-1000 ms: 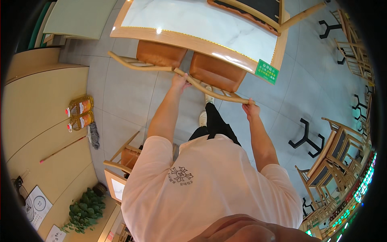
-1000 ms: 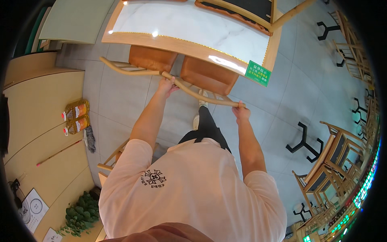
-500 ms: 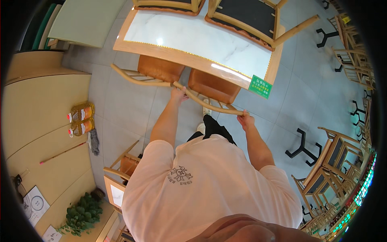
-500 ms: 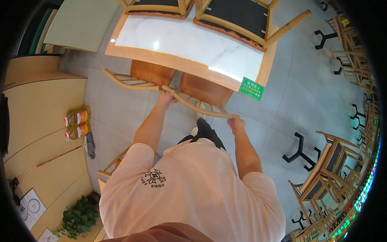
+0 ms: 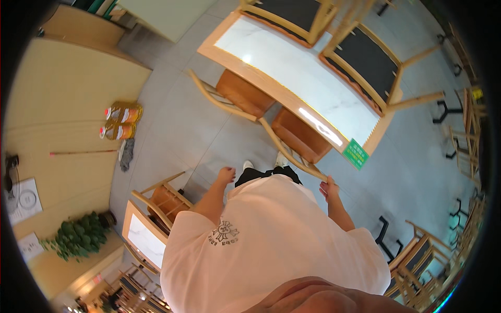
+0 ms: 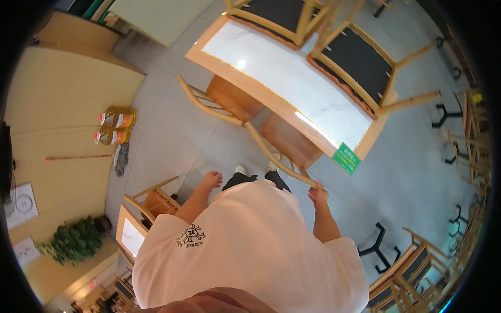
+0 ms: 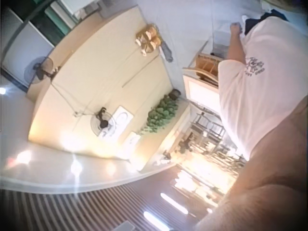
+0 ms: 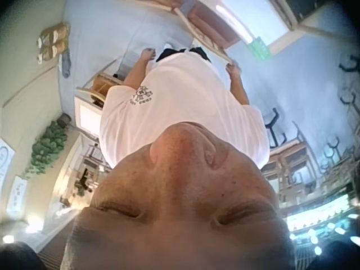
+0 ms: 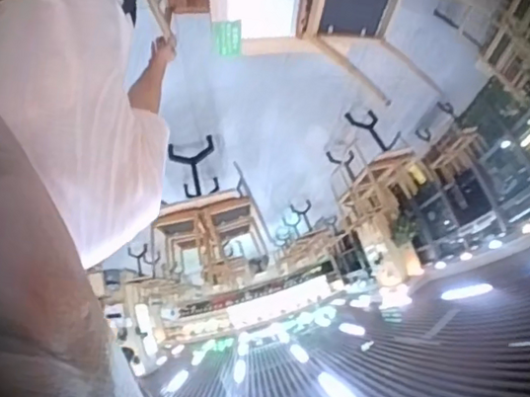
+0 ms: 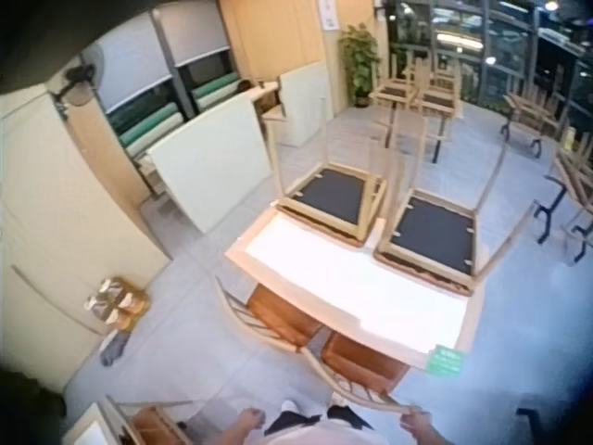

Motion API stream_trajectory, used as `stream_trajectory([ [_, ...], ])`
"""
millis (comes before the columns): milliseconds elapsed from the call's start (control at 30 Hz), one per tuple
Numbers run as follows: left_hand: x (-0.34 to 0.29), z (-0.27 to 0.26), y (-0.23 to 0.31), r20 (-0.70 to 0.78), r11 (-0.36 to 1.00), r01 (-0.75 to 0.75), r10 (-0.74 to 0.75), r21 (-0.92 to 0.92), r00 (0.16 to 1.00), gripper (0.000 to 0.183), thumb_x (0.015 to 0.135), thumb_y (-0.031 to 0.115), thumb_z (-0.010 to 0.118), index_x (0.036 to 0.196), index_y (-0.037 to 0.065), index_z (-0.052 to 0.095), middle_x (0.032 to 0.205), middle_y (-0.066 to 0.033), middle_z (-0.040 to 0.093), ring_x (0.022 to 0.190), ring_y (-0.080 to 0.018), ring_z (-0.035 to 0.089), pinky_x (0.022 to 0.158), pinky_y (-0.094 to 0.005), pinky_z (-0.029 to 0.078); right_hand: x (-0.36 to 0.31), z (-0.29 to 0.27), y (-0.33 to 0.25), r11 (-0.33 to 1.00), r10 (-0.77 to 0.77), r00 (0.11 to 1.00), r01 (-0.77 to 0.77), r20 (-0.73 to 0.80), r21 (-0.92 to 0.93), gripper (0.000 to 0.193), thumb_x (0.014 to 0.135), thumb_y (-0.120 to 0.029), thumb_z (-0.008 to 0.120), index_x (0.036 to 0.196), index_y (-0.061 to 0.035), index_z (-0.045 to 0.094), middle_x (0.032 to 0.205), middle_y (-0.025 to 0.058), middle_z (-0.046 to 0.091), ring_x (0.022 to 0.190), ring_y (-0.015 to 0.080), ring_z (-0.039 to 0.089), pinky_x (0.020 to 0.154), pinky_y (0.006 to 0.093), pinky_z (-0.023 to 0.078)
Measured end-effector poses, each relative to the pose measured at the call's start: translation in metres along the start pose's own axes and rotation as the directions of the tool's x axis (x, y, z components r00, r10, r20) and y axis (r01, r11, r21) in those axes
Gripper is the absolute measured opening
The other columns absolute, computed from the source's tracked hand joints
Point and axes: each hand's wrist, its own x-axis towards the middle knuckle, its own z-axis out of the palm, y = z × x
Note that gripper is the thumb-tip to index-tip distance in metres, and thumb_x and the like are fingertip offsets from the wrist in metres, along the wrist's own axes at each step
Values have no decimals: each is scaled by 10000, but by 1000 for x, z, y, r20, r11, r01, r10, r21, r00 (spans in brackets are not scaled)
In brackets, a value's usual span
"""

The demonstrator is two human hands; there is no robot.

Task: Moving and placing chairs around tables in a restaurant dining area.

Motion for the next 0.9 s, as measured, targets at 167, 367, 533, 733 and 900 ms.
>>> stream_trajectory([
  [167,-23,-54,-99,-165,936,215,-268,-279,949,206,785,195,514,889,23,560,691,-70,574,588,-175,570,519,-329,489,23,-6,-18,972,83,992,-101,-93,-212,529,746,-465,598,963,12,528,868,151,604,776,242,604,649,383,506],
  [367,-28,-75,-108,-169,847,249,-363,-469,916,258,791,215,521,970,30,539,761,-72,583,640,-179,581,543,-343,491,25,42,-53,275,-549,818,-15,-170,-961,471,768,-349,556,993,62,511,960,244,573,833,353,589,731,434,479],
  [533,15,-121,-78,-95,900,99,-153,-424,984,324,814,233,507,1062,25,505,880,-85,592,745,-190,588,617,-335,501,-26,139,-58,311,-805,576,209,-140,-927,476,779,-302,535,1091,54,483,1014,236,553,931,376,543,798,435,443],
  [733,37,-212,-26,-120,842,-42,-27,-538,992,404,828,278,517,1141,33,445,1035,-124,554,908,-242,567,693,-374,501,-92,259,-52,118,-908,400,528,123,-841,436,768,-179,543,1119,55,434,1128,252,465,1036,390,463,880,426,389],
  [900,51,-274,-55,-197,841,-39,-81,-540,977,349,815,265,513,1083,43,484,990,-116,566,837,-237,583,671,-379,507,-130,328,-50,-44,-925,240,704,295,-709,389,772,-93,514,1127,39,425,1150,247,440,1090,381,418,932,411,345],
])
